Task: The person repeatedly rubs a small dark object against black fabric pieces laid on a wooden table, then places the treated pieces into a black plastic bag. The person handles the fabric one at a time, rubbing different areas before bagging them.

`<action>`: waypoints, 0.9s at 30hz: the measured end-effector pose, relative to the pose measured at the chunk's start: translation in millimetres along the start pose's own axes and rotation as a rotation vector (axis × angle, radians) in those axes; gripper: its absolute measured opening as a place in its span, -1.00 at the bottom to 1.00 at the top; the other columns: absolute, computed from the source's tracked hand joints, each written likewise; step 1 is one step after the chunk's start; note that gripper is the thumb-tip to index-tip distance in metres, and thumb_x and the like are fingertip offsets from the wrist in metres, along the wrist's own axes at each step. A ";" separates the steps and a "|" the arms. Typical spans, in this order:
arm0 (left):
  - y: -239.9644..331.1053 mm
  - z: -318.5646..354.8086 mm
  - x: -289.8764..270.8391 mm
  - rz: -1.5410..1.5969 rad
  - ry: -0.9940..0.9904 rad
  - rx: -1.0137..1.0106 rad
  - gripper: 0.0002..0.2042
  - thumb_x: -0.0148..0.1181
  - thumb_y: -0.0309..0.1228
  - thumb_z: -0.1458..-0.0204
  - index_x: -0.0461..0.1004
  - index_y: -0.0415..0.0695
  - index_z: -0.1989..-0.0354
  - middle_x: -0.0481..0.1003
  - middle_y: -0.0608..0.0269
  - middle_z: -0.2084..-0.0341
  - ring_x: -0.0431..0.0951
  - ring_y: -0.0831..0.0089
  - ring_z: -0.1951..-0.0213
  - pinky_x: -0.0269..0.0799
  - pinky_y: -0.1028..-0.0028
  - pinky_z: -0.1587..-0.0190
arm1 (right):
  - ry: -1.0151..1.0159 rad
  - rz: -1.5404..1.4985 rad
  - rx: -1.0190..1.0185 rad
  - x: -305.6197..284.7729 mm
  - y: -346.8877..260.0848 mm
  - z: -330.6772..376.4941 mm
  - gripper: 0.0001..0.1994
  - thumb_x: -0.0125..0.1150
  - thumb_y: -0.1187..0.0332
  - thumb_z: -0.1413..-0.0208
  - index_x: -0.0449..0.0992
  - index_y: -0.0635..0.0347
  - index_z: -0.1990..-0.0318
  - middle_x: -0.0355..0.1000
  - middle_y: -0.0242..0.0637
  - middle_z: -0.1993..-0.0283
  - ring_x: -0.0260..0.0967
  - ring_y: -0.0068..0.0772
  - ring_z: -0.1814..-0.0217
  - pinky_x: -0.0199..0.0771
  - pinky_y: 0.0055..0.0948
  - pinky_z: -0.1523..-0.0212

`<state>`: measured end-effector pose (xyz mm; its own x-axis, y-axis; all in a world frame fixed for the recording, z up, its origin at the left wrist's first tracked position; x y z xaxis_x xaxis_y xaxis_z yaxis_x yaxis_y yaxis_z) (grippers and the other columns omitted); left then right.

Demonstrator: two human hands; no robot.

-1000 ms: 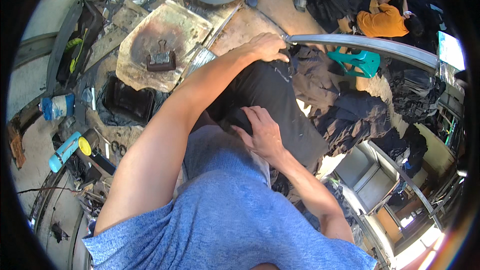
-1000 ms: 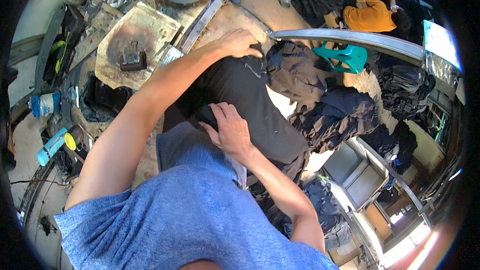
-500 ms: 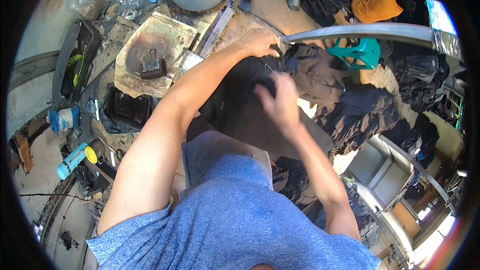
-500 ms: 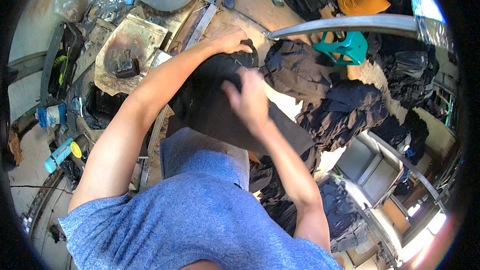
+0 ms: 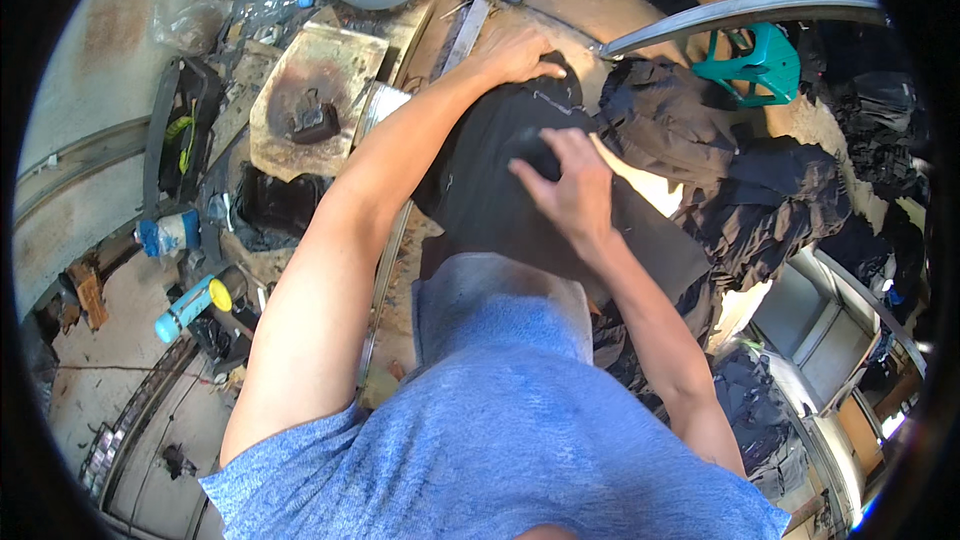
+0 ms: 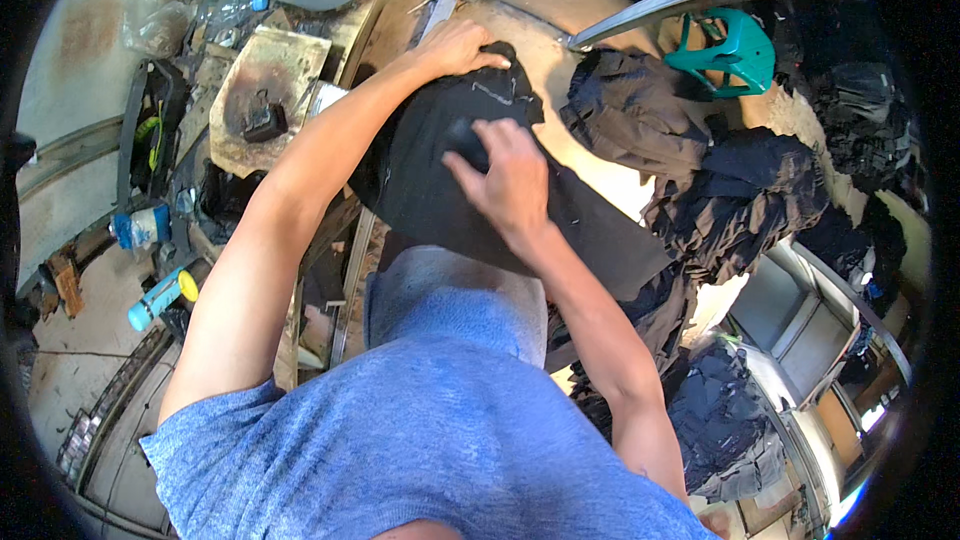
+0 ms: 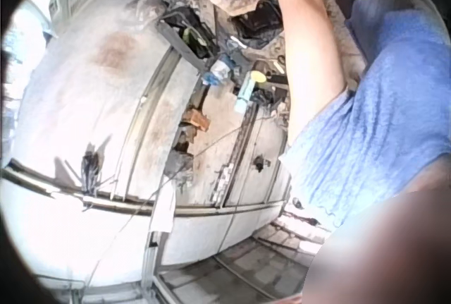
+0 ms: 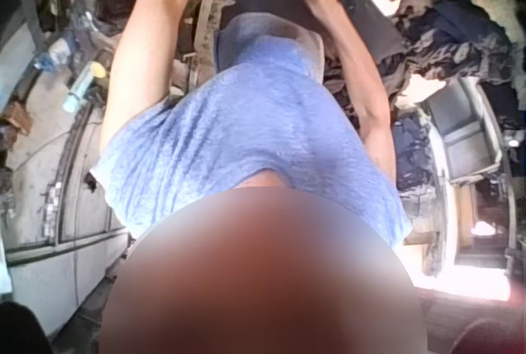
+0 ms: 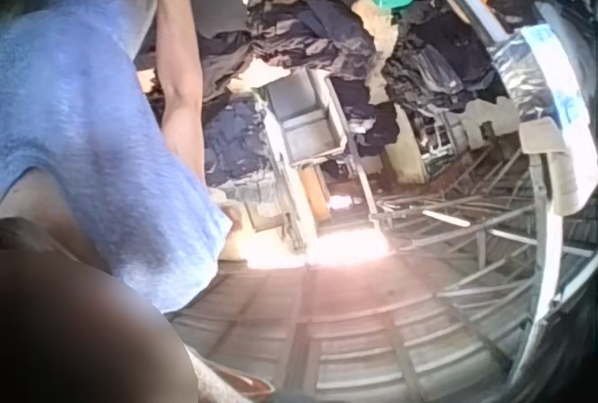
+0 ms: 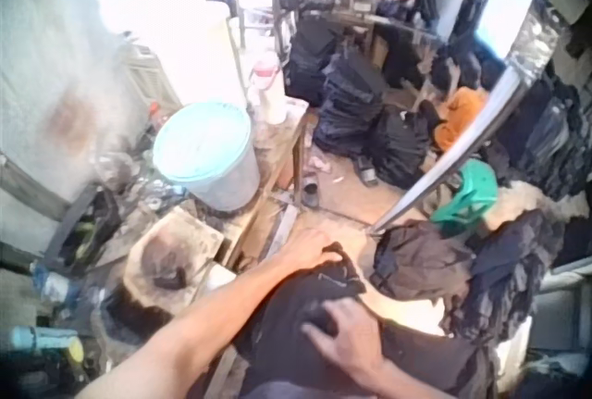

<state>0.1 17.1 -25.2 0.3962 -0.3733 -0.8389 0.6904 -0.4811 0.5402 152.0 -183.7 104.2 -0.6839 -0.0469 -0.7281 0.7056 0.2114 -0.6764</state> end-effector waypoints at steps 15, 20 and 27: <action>17.0 -8.4 19.8 -0.068 0.014 -0.398 -0.45 0.56 0.04 -0.13 0.60 -0.14 -0.09 0.71 0.03 0.01 0.75 -0.04 -0.06 0.63 0.04 -0.14 | -0.069 0.209 0.002 -10.6 31.8 -23.9 -0.47 0.54 0.09 -0.24 0.58 0.35 -0.15 0.56 -0.01 -0.03 0.58 0.11 -0.07 0.69 -0.03 0.03; 25.7 -7.3 14.5 -0.098 -0.042 -0.403 -0.44 0.55 0.03 -0.15 0.56 -0.14 -0.11 0.71 0.02 0.00 0.75 -0.05 -0.07 0.64 0.04 -0.13 | -0.364 0.073 -0.081 -7.5 -12.9 99.1 -0.48 0.62 0.18 -0.10 0.62 0.23 -0.15 0.59 -0.15 -0.09 0.59 -0.02 -0.09 0.73 -0.16 0.01; 25.4 -8.9 16.8 -0.109 0.006 -0.401 -0.45 0.53 0.00 -0.17 0.55 -0.19 -0.10 0.74 -0.03 0.08 0.76 -0.10 -0.04 0.67 0.03 -0.11 | -0.065 0.214 -0.022 -33.3 33.5 -20.9 -0.50 0.51 0.10 -0.28 0.57 0.34 -0.15 0.58 0.05 -0.02 0.58 0.19 -0.03 0.65 0.00 -0.03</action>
Point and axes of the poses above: each hand's wrist, its own z-axis away from the middle knuckle, its own x-axis out of the palm, y = z × x, the point moved 2 cm from there along -z, towards the middle knuckle
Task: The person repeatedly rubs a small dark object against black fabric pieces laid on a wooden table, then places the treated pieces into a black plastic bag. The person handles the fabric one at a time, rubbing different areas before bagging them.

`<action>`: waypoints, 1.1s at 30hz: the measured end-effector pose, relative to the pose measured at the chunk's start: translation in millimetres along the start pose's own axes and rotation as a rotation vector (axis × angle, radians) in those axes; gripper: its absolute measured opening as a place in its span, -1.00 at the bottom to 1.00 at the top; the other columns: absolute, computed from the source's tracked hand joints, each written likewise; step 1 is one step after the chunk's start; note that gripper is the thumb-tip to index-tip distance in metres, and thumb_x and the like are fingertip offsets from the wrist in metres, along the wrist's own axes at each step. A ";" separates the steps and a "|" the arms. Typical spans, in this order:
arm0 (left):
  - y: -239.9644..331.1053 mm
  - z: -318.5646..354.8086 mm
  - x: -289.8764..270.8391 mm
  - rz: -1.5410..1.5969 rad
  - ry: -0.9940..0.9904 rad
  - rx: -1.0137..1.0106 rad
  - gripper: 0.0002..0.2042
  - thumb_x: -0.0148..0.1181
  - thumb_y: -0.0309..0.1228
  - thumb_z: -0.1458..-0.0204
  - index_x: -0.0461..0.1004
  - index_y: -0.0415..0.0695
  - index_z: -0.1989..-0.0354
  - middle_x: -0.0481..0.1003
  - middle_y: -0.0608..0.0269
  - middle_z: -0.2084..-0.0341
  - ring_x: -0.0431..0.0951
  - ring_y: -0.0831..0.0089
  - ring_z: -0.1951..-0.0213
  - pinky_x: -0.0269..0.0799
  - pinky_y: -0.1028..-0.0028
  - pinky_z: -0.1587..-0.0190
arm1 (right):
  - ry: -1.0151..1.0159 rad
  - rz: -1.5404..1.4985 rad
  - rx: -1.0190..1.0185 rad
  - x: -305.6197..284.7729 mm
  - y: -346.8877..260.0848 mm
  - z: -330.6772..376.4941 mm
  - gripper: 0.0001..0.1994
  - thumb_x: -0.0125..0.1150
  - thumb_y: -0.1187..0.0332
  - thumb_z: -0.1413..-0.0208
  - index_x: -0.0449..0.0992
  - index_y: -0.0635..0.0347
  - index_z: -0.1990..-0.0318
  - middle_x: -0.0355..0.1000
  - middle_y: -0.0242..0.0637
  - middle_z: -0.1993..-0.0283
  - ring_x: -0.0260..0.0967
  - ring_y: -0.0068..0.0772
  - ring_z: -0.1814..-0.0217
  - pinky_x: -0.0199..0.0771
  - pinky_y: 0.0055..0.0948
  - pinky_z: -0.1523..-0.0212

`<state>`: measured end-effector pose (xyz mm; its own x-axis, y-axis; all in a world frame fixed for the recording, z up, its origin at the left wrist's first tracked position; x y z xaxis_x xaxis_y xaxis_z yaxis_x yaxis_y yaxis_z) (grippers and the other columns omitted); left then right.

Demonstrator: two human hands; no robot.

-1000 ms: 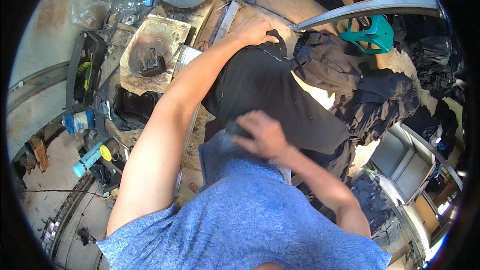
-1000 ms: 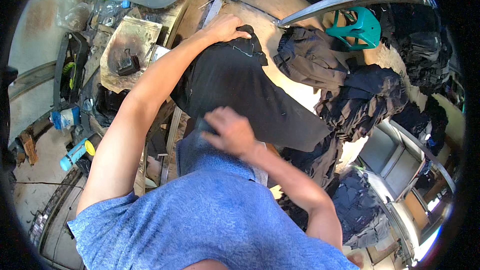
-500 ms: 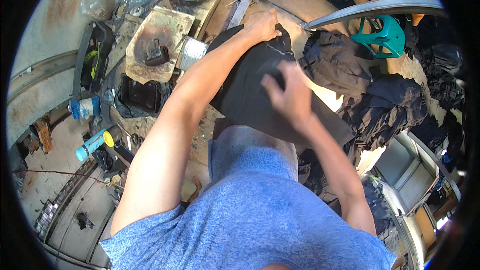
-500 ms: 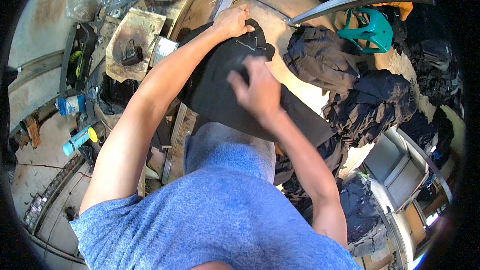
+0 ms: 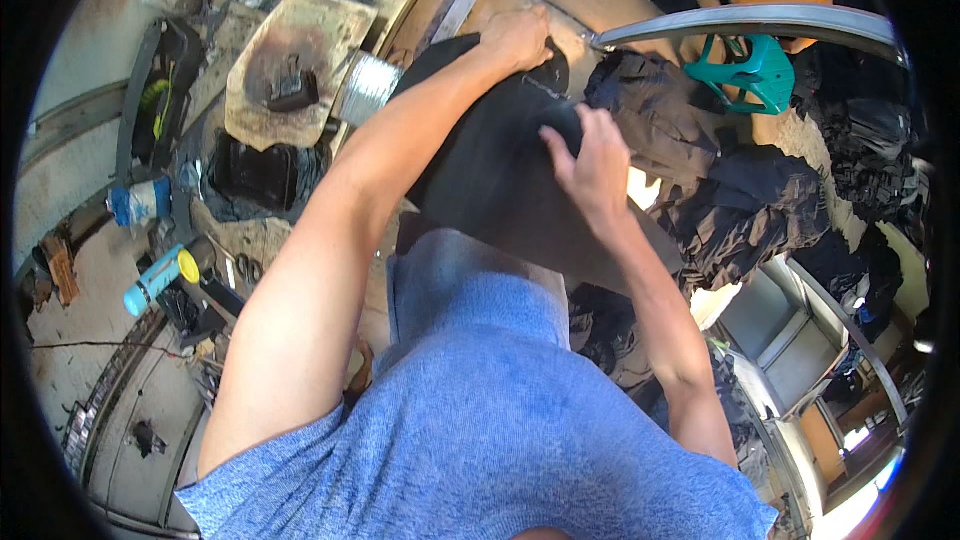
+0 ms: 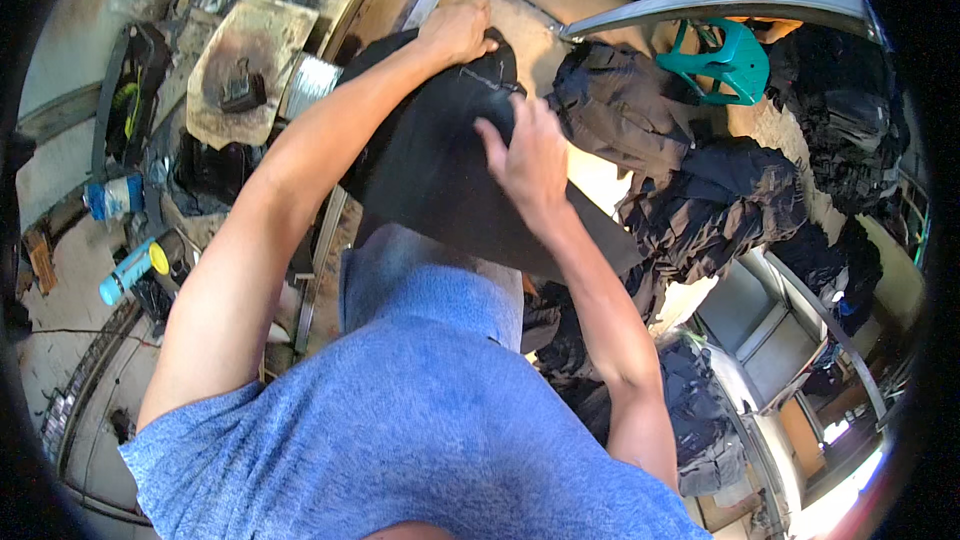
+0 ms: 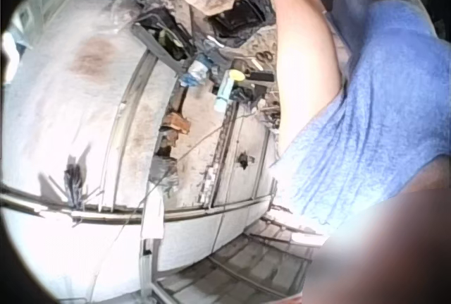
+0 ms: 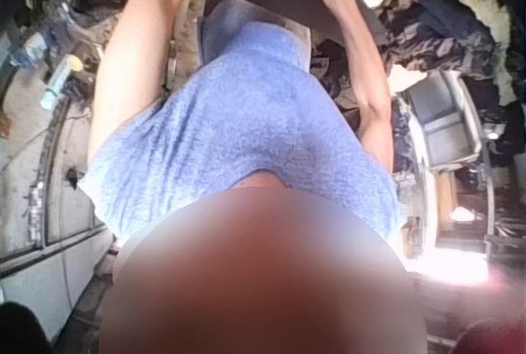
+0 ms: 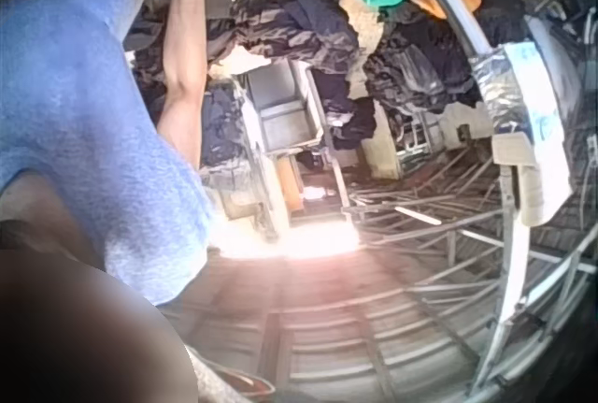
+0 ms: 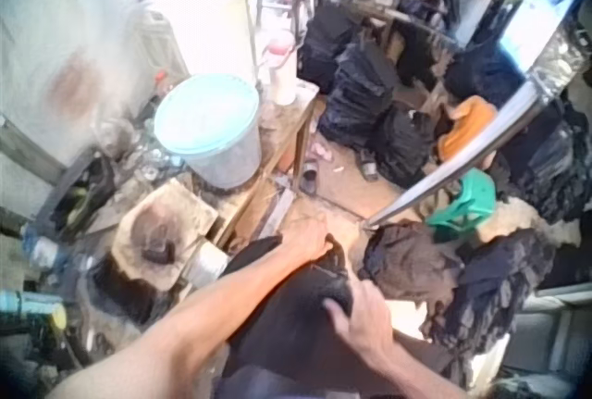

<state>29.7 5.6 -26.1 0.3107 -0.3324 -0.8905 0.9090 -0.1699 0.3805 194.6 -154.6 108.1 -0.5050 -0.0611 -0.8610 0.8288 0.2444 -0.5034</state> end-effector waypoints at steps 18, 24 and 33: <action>6.9 6.0 -9.0 0.033 -0.085 -0.014 -0.46 0.52 -0.11 -0.14 0.64 -0.28 -0.14 0.72 -0.03 -0.09 0.77 -0.02 -0.10 0.72 0.06 -0.10 | -0.101 0.031 0.075 3.0 -7.7 19.0 -0.48 0.56 0.20 -0.21 0.54 0.28 -0.22 0.57 -0.02 -0.04 0.55 0.19 -0.10 0.61 0.00 -0.09; -1.5 3.9 -3.1 -0.020 -0.266 0.037 -0.44 0.54 0.03 -0.12 0.72 -0.27 -0.02 0.76 -0.17 0.06 0.78 -0.11 -0.02 0.69 0.01 -0.09 | -0.582 -0.059 -0.034 -15.3 -35.3 56.4 -0.48 0.57 0.14 -0.16 0.57 0.18 -0.18 0.51 -0.17 -0.10 0.52 -0.01 -0.13 0.70 -0.13 -0.04; 10.9 2.9 -27.9 -0.253 -0.582 0.007 -0.35 0.58 0.04 -0.10 0.68 -0.14 -0.26 0.63 -0.03 -0.31 0.66 0.02 -0.30 0.57 0.08 -0.30 | -0.380 -0.202 -0.081 -4.0 -18.6 71.3 -0.46 0.59 0.16 -0.14 0.58 0.22 -0.20 0.53 -0.14 -0.06 0.53 -0.01 -0.08 0.68 -0.14 -0.02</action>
Point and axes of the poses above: each hand's wrist, its own z-axis away from the middle knuckle, its own x-axis out of the palm, y = z × x, the point moved 2 cm from there along -z, towards the middle knuckle
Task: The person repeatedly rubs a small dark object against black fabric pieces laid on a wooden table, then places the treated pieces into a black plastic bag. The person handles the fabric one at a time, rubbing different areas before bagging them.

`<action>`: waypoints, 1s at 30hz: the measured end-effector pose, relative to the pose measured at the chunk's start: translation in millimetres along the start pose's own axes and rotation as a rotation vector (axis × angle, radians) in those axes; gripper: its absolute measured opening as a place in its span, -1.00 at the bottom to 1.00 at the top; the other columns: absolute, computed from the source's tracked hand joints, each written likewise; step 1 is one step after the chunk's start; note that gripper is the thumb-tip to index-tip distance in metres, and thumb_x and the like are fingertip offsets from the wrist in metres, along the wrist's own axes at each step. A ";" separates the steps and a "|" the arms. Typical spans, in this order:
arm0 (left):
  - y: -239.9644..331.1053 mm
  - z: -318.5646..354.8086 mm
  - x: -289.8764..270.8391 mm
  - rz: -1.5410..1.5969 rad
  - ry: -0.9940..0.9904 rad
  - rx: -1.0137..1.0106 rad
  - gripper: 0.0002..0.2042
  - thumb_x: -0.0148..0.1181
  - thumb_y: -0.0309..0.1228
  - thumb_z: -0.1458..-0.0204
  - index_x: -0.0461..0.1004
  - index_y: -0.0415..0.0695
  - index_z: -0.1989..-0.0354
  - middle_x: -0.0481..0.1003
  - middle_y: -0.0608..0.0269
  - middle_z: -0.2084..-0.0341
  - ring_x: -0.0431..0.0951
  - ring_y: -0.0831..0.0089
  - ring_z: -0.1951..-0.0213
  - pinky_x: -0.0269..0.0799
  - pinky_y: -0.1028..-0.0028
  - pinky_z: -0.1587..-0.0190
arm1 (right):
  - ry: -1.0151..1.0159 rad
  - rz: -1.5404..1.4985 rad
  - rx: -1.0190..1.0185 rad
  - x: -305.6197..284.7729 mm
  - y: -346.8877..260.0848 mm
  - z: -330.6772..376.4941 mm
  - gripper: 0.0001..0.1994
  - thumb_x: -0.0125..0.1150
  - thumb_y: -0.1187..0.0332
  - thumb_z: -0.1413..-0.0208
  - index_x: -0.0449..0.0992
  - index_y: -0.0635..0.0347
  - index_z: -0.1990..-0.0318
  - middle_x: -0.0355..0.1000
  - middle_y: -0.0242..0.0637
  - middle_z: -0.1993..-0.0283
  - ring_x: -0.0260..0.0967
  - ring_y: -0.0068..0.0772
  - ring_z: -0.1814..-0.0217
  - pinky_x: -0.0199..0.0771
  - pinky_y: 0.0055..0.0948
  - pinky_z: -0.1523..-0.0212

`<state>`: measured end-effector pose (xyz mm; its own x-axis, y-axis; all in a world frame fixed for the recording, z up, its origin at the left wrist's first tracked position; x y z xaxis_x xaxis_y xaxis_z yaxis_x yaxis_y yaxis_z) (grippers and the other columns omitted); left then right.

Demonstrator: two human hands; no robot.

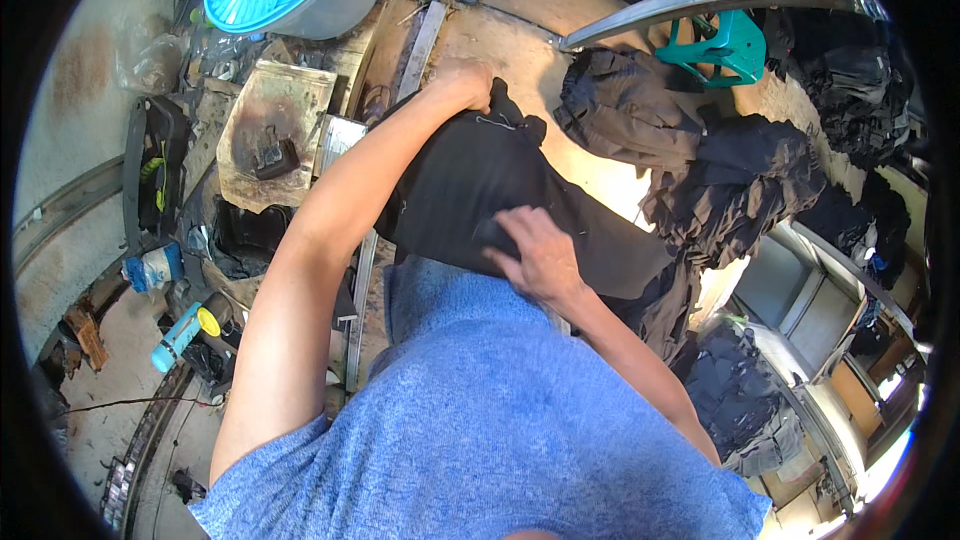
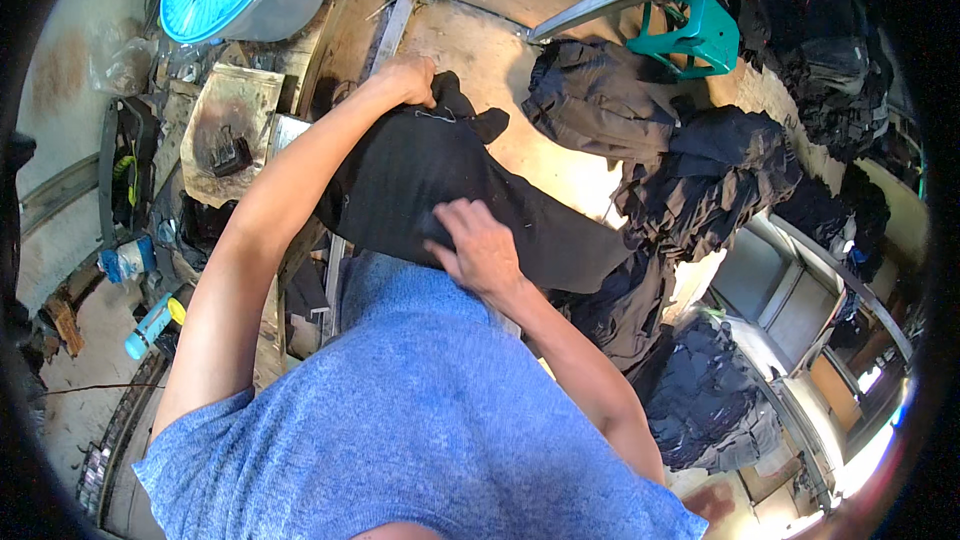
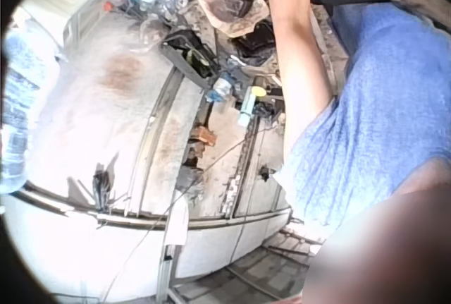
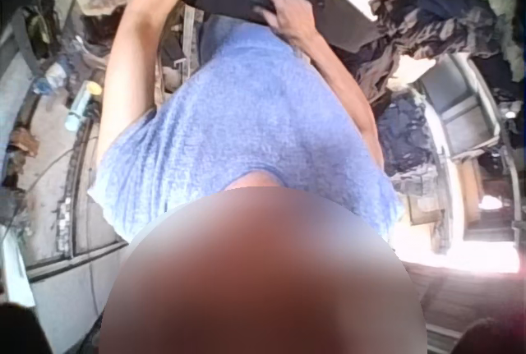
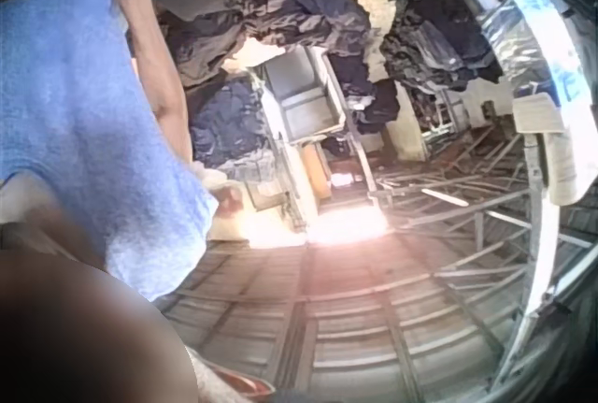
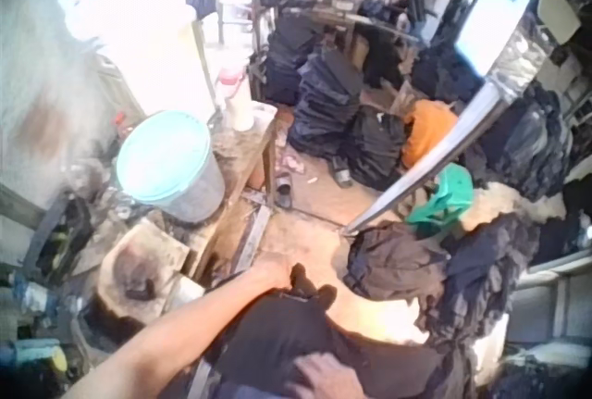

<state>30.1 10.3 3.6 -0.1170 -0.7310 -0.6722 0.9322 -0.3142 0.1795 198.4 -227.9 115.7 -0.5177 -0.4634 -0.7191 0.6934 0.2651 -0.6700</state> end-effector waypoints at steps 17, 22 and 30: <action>61.8 9.6 28.5 0.653 -0.161 0.442 -0.68 0.63 -0.10 -0.07 0.86 -0.10 0.20 0.78 0.16 0.36 0.69 0.38 0.32 0.55 0.29 0.17 | 0.270 0.214 0.167 -8.4 27.1 5.0 -0.44 0.58 0.08 -0.17 0.61 0.20 -0.21 0.53 -0.28 -0.03 0.55 -0.20 -0.03 0.72 -0.29 0.16; 69.1 -0.9 17.4 0.607 -0.413 0.315 -0.63 0.66 -0.04 -0.02 0.87 -0.07 0.16 0.79 0.23 0.30 0.69 0.37 0.23 0.54 0.31 0.06 | -0.143 0.152 0.164 -33.3 8.5 29.5 -0.44 0.57 0.06 -0.15 0.62 0.20 -0.20 0.53 -0.26 -0.07 0.54 -0.17 -0.05 0.72 -0.23 0.11; 67.8 -13.7 21.3 0.501 -0.420 0.312 -0.56 0.67 0.01 -0.01 0.87 -0.07 0.08 0.81 0.24 0.21 0.70 0.39 0.17 0.57 0.29 0.00 | 0.235 0.203 0.120 -24.7 37.4 -13.0 -0.44 0.59 0.14 -0.16 0.59 0.26 -0.21 0.54 -0.18 -0.04 0.56 -0.08 -0.05 0.69 -0.19 0.09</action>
Point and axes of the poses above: each hand's wrist, its own z-axis away from the middle knuckle, its own x-axis out of the palm, y = z × x, the point moved 2 cm from there along -z, towards the middle knuckle
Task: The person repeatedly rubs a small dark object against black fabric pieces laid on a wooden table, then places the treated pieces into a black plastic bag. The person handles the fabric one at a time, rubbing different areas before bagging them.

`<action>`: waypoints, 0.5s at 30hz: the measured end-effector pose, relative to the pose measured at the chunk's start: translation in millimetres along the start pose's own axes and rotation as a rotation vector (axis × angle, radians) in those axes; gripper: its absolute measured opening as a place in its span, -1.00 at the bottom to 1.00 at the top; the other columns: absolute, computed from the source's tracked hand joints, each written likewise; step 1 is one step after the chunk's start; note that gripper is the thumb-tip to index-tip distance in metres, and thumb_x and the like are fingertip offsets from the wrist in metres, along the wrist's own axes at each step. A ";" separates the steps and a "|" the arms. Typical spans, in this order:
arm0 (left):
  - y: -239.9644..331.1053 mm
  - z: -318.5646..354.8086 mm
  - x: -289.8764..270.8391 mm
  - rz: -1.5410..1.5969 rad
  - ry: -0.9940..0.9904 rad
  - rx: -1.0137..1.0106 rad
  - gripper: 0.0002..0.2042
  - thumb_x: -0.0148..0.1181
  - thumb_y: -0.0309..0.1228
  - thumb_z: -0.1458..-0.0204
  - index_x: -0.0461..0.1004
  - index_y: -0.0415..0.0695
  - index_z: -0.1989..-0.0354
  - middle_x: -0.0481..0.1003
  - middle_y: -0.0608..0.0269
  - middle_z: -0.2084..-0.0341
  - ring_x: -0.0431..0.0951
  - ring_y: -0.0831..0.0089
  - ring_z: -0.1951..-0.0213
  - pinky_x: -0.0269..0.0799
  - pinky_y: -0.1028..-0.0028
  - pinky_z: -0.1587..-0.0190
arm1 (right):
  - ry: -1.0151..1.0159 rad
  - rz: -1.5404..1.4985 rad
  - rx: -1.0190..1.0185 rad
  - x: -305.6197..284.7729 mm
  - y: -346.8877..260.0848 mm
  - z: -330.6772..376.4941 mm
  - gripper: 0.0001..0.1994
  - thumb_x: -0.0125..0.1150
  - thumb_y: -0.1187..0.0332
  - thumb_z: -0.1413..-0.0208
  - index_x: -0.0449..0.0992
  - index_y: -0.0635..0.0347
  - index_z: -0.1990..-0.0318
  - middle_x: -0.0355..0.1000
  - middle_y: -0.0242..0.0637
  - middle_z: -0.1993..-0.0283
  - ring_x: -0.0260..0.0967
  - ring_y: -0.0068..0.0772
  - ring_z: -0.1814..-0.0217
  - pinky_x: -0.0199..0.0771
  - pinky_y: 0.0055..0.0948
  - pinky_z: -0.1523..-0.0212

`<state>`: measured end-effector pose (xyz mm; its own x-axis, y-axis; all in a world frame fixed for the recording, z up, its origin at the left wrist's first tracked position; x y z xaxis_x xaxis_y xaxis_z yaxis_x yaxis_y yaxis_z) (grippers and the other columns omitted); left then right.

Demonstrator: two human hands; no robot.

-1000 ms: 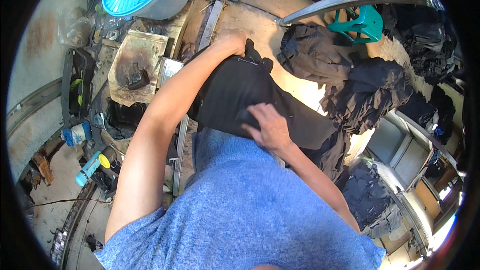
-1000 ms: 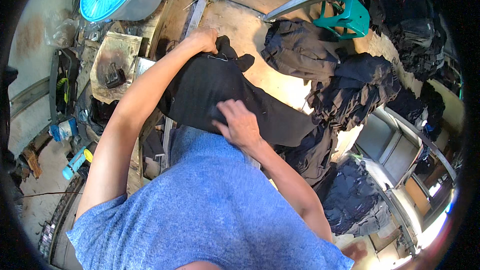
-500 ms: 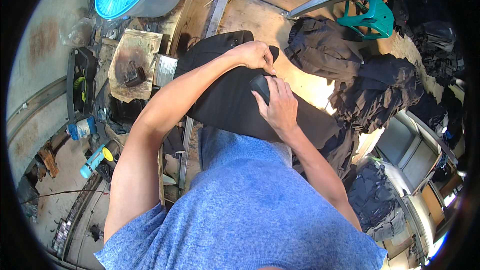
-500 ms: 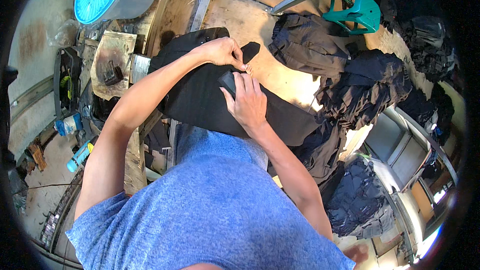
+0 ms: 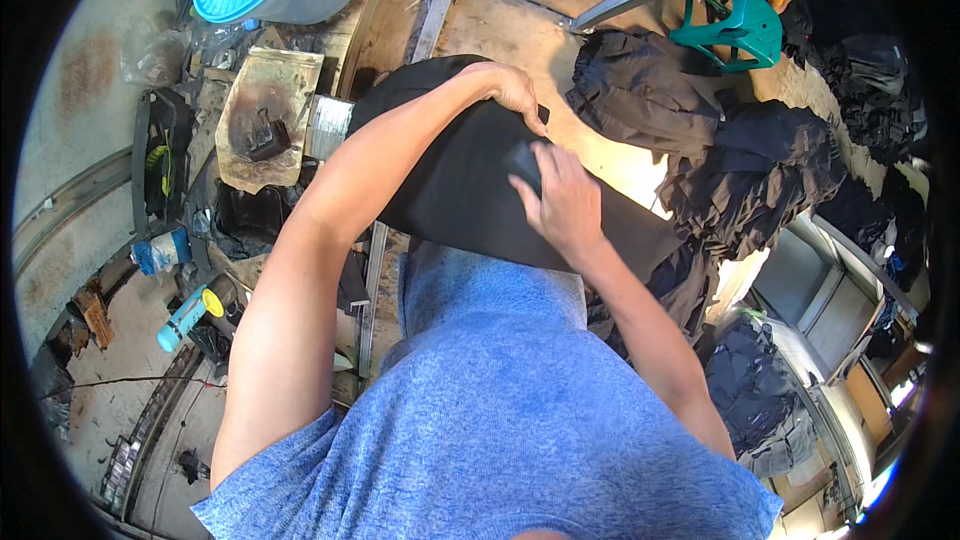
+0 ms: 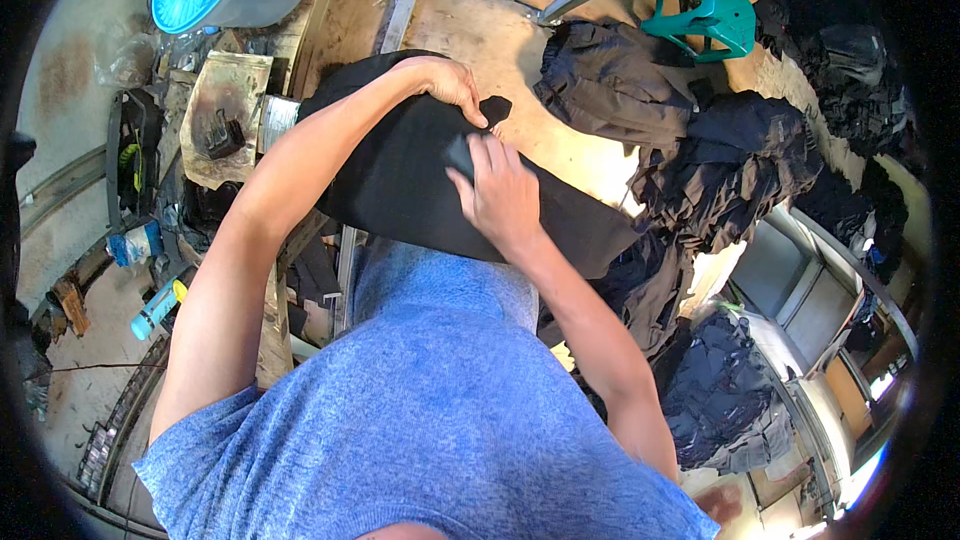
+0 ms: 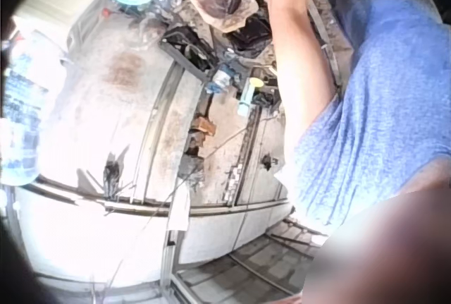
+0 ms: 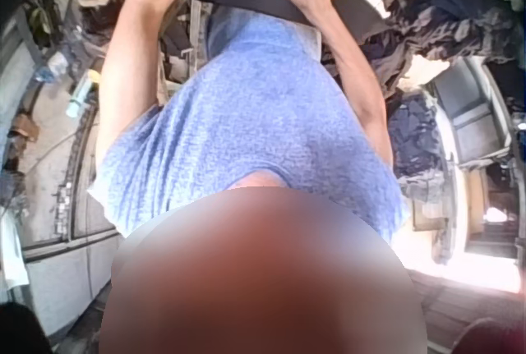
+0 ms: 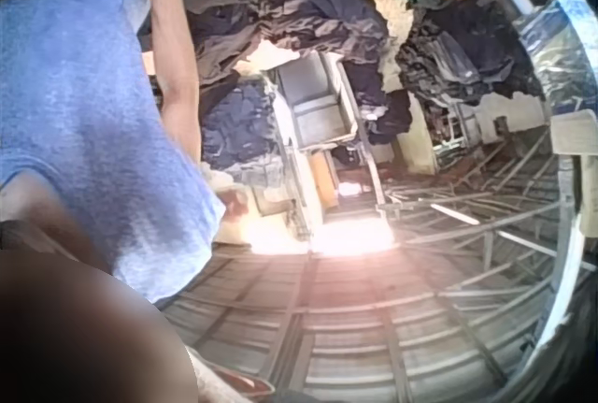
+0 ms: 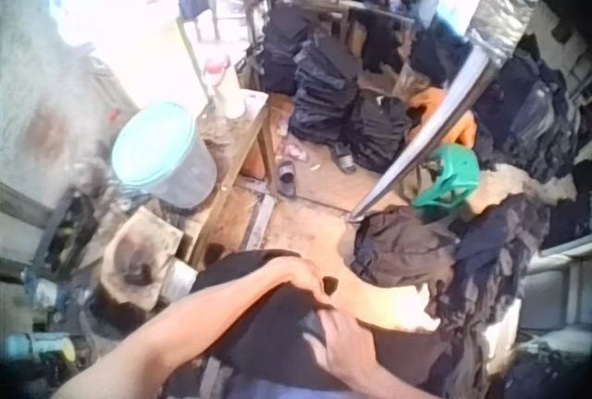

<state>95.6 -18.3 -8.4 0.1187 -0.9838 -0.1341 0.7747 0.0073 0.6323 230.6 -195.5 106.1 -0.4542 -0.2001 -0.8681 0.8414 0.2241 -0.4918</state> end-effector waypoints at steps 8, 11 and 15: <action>48.2 24.7 25.7 -0.165 0.104 0.390 -0.60 0.63 -0.02 -0.05 0.85 -0.06 0.09 0.82 0.22 0.19 0.80 0.32 0.10 0.66 0.27 -0.02 | -0.230 -0.122 -0.044 -30.5 22.2 99.9 -0.44 0.61 0.14 -0.12 0.61 0.18 -0.21 0.53 -0.20 -0.07 0.54 -0.09 -0.09 0.67 -0.18 -0.05; 59.0 32.7 42.4 -0.312 0.276 0.411 -0.70 0.62 -0.14 -0.07 0.85 -0.09 0.18 0.81 0.17 0.25 0.82 0.21 0.13 0.68 0.23 0.04 | -0.118 -0.082 -0.023 -48.0 42.4 106.1 -0.45 0.63 0.17 -0.10 0.61 0.17 -0.20 0.57 -0.18 -0.13 0.54 -0.02 -0.13 0.62 -0.11 -0.11; 52.4 29.5 47.0 -0.100 0.318 0.350 -0.76 0.59 -0.20 -0.10 0.84 -0.10 0.19 0.82 0.21 0.25 0.82 0.23 0.14 0.66 0.26 0.05 | 0.236 -0.020 0.151 -60.4 111.4 124.8 -0.41 0.60 0.19 -0.16 0.53 0.15 -0.29 0.61 -0.03 -0.15 0.59 0.12 -0.16 0.61 -0.05 -0.13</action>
<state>123.5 -69.5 40.9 0.2803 -0.8728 -0.3996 0.5426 -0.1994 0.8160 388.3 -277.5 112.0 -0.5121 0.0286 -0.8584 0.8575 0.0744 -0.5091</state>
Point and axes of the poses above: each hand's wrist, its own z-axis away from the middle knuckle, its own x-axis out of the palm, y = z × x, the point moved 2 cm from there along -z, towards the middle knuckle
